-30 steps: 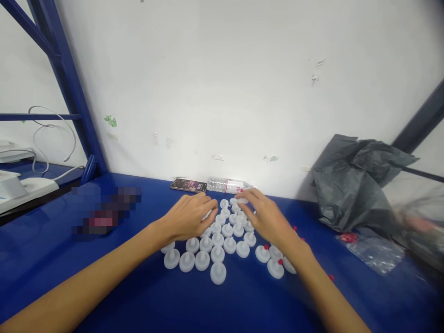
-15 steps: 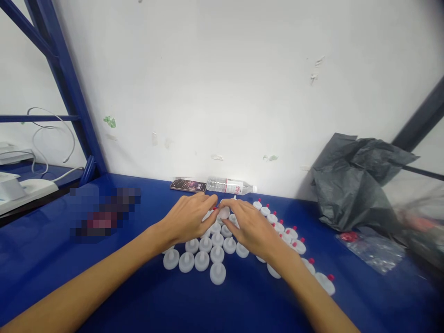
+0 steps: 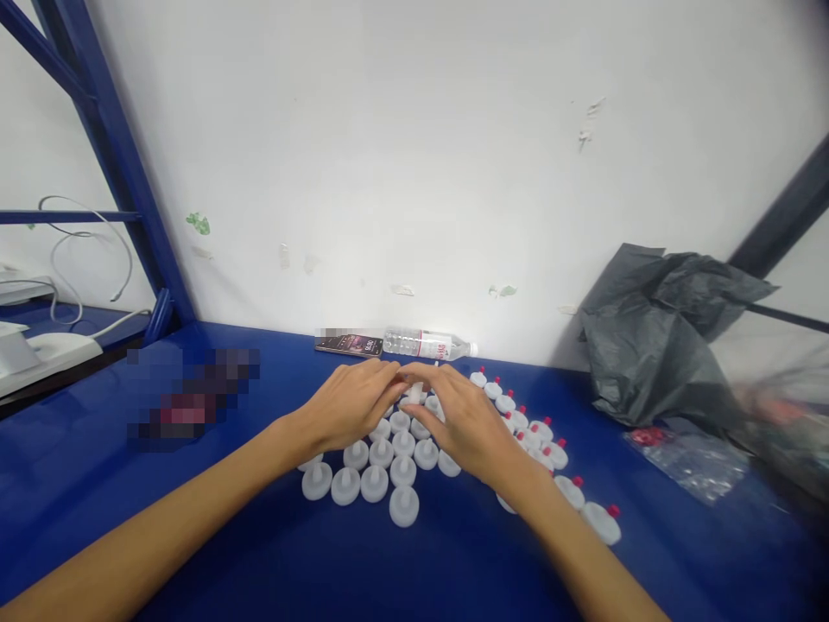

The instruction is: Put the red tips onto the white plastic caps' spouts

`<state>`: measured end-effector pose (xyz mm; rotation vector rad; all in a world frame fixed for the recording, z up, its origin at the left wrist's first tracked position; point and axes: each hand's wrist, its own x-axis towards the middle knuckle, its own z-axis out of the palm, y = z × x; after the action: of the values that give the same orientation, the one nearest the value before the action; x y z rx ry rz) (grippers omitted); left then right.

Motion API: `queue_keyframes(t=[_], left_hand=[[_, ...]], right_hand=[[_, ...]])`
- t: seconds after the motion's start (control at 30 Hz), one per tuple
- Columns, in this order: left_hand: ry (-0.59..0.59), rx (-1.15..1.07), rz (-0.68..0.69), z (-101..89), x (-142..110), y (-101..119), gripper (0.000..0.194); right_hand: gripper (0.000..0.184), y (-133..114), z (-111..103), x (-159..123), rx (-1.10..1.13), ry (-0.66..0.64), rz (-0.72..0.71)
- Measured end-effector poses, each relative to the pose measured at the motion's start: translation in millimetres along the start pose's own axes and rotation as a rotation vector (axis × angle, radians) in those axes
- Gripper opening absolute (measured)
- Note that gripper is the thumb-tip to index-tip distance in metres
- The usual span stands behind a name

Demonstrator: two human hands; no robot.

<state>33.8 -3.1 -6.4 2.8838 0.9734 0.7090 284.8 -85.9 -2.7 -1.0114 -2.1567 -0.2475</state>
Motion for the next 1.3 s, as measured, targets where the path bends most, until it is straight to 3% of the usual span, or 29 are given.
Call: queue_keyframes(t=[0.2,0.43,0.57,0.7,0.8,0.93,1.1,1.3], left_hand=[[0.058,-0.009,-0.028,11.3,1.6,-8.0,0.038],[0.001,-0.012,0.027,7.0,0.7,-2.0,0.040],[0.047,-0.317,-0.048,0.2,5.2,1.6,0.055],[0.120,-0.588,-0.148,-6.1,6.8,-0.7,0.061],[0.122,-0.370,-0.110,-15.0,6.3,-3.3,0.052],[-0.075,0.017,-0.037,-25.9,5.2,-4.0,0.041],[-0.273,0.089,-0.059,-27.4,4.9,-8.8,0.036],[-0.332,0.097,-0.064,-26.7,4.2,-11.9,0.034]], right_hand=[[0.058,-0.9,2.6,0.8,-0.090,-0.005,0.041],[0.060,5.9,2.9,1.7,-0.068,-0.004,0.024],[0.042,10.1,1.1,7.8,-0.071,0.009,0.006],[0.037,33.4,-21.6,5.8,-0.151,0.077,0.198],[0.025,55.8,-46.7,-2.7,-0.200,0.156,0.334],[0.020,66.1,-60.6,-8.3,-0.204,0.191,0.459],[0.018,57.7,-52.4,-3.4,-0.108,0.057,0.483],[0.023,45.9,-60.2,2.8,0.043,-0.093,0.497]])
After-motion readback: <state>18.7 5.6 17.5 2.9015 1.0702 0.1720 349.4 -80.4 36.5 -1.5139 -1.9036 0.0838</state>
